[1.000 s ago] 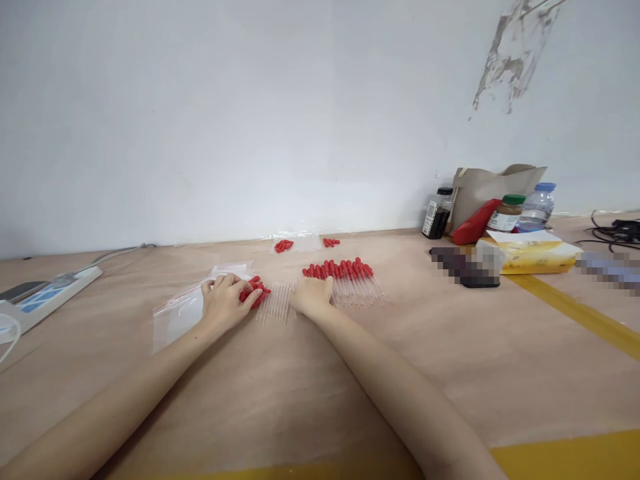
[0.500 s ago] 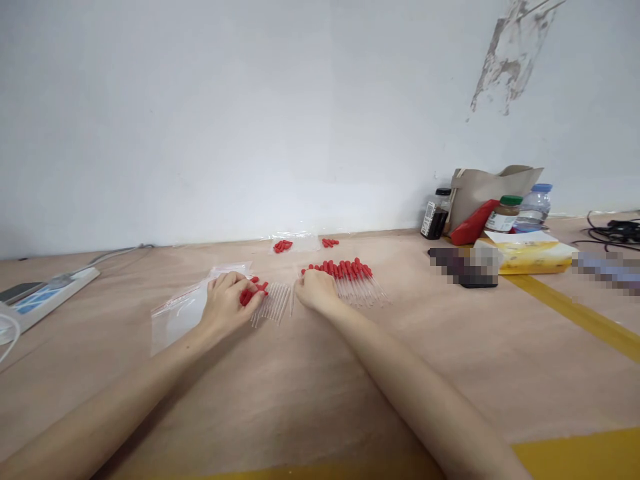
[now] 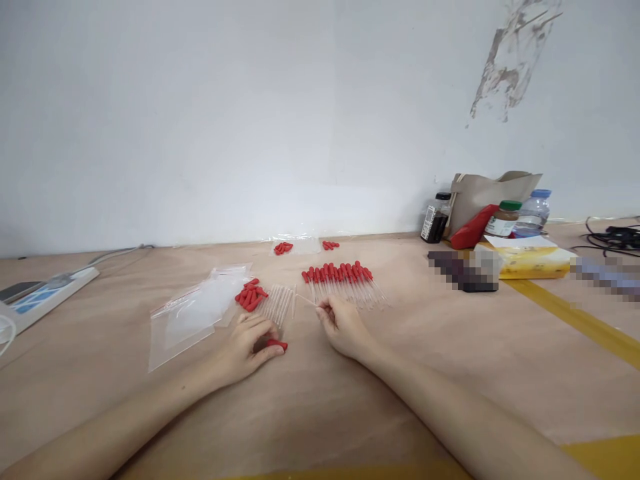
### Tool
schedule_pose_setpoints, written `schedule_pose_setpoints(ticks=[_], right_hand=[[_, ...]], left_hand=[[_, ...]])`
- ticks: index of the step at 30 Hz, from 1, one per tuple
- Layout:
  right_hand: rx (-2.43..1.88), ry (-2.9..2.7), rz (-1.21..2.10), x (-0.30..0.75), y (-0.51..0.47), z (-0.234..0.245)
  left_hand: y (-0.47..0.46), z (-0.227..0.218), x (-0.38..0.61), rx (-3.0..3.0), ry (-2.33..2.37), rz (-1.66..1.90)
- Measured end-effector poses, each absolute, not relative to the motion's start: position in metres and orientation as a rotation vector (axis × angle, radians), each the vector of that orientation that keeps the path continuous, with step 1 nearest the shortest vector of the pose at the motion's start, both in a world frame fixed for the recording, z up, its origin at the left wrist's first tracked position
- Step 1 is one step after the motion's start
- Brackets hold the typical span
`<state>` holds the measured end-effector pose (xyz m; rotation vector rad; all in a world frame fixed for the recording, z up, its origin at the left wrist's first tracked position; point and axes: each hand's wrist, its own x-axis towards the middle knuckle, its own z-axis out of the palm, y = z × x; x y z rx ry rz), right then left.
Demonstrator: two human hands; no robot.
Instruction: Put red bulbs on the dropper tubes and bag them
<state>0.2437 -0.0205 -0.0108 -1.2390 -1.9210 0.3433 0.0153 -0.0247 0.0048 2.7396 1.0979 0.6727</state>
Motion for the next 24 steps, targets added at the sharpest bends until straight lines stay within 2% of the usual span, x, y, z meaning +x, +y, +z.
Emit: schedule_pose_setpoints(ticks=[6, 15, 24], right_hand=[[-1.09, -2.019, 0.241, 0.239, -0.032, -0.015], [-1.085, -2.147, 0.132, 0.239, -0.038, -0.019], [-1.105, -2.217, 0.155, 0.239, -0.037, -0.018]], left_hand=[[-0.027, -0.004, 0.017, 2.686, 1.156, 0.762], [-0.026, -0.004, 0.017, 2.535, 1.205, 0.91], [-0.021, -0.008, 0.016, 2.597, 1.127, 1.013]])
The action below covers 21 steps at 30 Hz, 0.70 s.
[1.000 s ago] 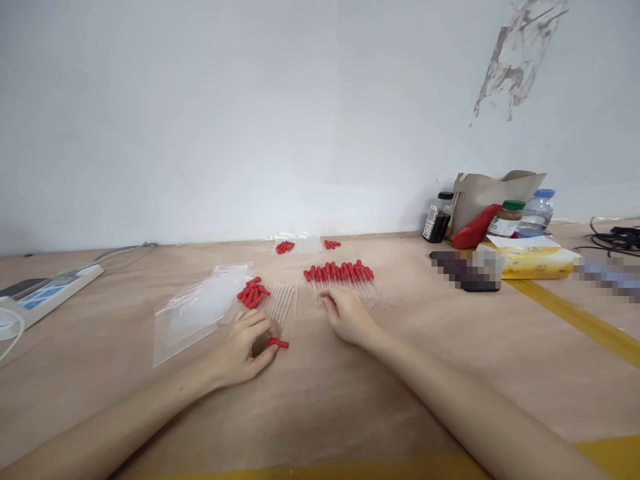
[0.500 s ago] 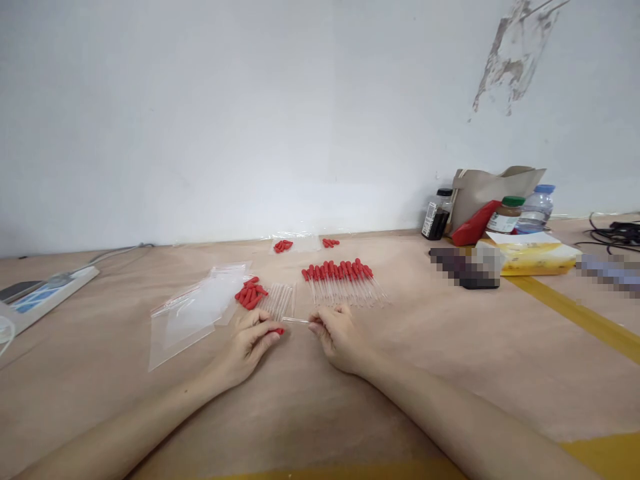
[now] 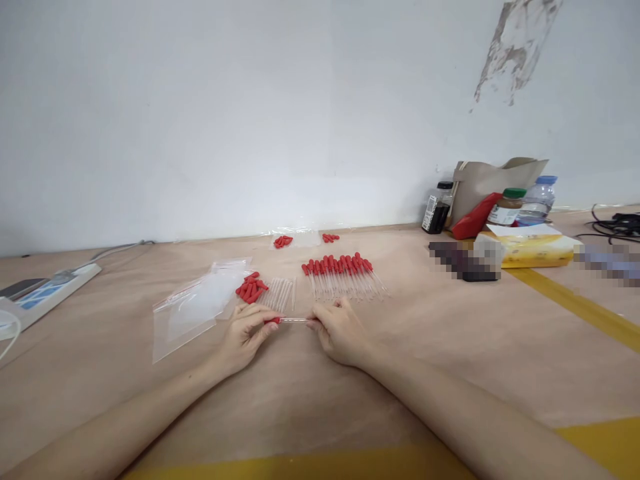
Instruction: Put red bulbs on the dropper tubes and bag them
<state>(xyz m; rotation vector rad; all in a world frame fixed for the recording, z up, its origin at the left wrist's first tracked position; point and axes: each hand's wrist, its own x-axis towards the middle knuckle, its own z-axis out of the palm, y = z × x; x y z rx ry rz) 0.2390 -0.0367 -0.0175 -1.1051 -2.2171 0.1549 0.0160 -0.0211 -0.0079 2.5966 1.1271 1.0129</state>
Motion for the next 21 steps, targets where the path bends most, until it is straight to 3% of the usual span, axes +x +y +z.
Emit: schedule_pose_setpoints(ticks=[21], right_hand=[[-1.091, -2.268, -0.033, 0.2371, -0.0388, -0.0176]], left_hand=[[-0.0208, -0.0043, 0.0155, 2.826, 0.99, 0.845]])
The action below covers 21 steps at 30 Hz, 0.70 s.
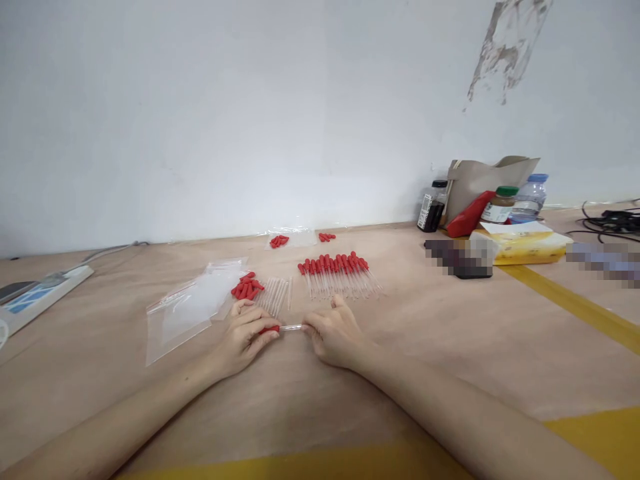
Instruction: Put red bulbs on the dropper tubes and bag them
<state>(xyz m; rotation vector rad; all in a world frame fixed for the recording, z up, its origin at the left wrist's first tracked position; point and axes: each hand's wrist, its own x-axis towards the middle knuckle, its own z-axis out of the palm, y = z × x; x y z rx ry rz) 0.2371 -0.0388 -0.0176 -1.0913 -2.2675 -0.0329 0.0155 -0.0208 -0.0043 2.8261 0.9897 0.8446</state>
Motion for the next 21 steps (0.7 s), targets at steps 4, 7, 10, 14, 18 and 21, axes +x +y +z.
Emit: schedule_pose_setpoints(ticks=[4, 7, 10, 14, 18, 21], right_hand=[[-1.114, -2.245, 0.052, 0.234, -0.038, -0.019], [-1.147, -2.235, 0.111, 0.23, -0.037, -0.017], [-1.202, -2.251, 0.15, 0.226, -0.037, -0.015], [-1.237, -2.302, 0.161, 0.224, -0.036, -0.014], [-1.218, -2.373, 0.125, 0.224, -0.036, -0.009], [-1.166, -2.412, 0.038, 0.222, -0.041, -0.002]], left_hand=[[-0.02, -0.005, 0.016, 2.843, 0.966, 0.831], [-0.02, -0.005, 0.016, 2.841, 0.955, 0.835], [-0.021, -0.005, 0.016, 2.833, 0.963, 0.833], [-0.021, -0.005, 0.017, 2.838, 0.946, 0.845], [-0.018, 0.0, 0.015, 2.851, 0.96, 0.852], [-0.016, 0.005, 0.012, 2.873, 0.987, 0.832]])
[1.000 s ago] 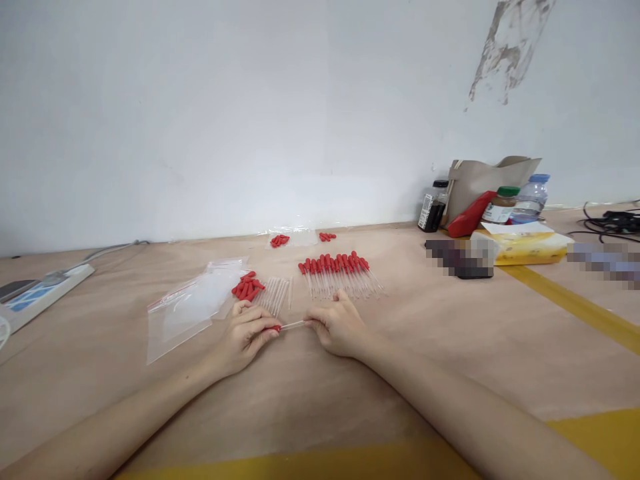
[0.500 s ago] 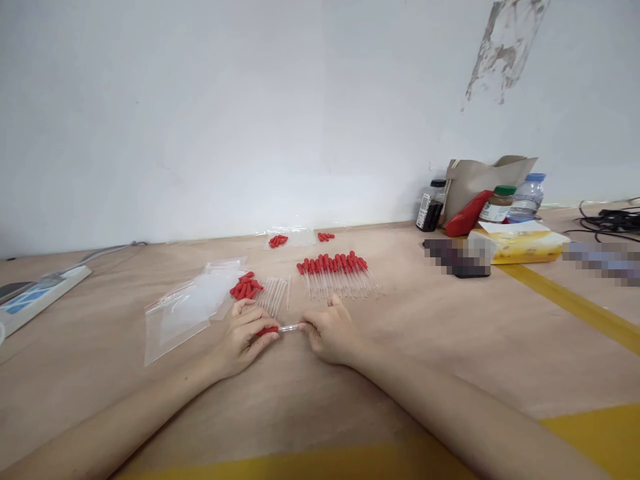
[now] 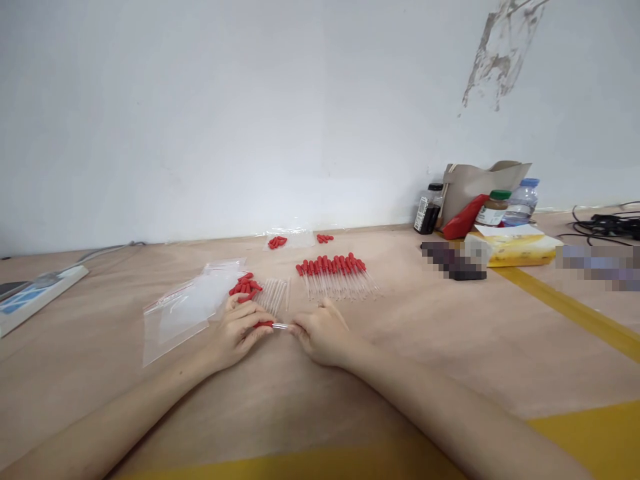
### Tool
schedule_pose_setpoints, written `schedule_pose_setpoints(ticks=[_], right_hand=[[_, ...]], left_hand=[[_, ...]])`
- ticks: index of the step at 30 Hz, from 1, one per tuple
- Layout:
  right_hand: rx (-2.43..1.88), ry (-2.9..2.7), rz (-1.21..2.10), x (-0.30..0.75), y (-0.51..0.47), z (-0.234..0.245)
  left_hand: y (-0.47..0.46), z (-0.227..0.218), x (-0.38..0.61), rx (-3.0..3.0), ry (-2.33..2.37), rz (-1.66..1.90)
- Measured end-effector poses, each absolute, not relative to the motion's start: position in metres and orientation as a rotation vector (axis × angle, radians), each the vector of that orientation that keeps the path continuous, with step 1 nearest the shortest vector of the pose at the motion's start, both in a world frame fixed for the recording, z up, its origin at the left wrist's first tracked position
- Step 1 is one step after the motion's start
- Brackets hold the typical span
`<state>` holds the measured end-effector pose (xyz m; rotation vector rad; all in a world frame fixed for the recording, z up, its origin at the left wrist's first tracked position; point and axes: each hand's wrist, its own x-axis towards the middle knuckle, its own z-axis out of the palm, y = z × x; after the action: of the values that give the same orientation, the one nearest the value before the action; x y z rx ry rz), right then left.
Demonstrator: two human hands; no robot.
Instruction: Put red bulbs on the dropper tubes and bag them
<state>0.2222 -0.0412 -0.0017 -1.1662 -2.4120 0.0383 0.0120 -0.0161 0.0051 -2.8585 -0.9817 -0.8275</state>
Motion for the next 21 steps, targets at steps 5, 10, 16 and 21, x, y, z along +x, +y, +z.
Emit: schedule_pose_setpoints(ticks=[5, 10, 16, 21], right_hand=[[-1.229, -2.389, -0.04, 0.228, -0.042, 0.009], [-1.746, -1.81, 0.189, 0.261, -0.002, 0.017], [-1.976, -1.645, 0.111, 0.28, 0.043, 0.01], [-2.031, -1.664, 0.055, 0.276, 0.049, 0.002]], left_hand=[[-0.011, 0.003, 0.002, -2.761, -1.034, -0.871], [0.003, -0.008, -0.012, -2.509, -1.291, -0.998], [0.009, -0.013, -0.015, -2.478, -1.39, -0.998], [0.007, -0.013, -0.015, -2.495, -1.388, -0.967]])
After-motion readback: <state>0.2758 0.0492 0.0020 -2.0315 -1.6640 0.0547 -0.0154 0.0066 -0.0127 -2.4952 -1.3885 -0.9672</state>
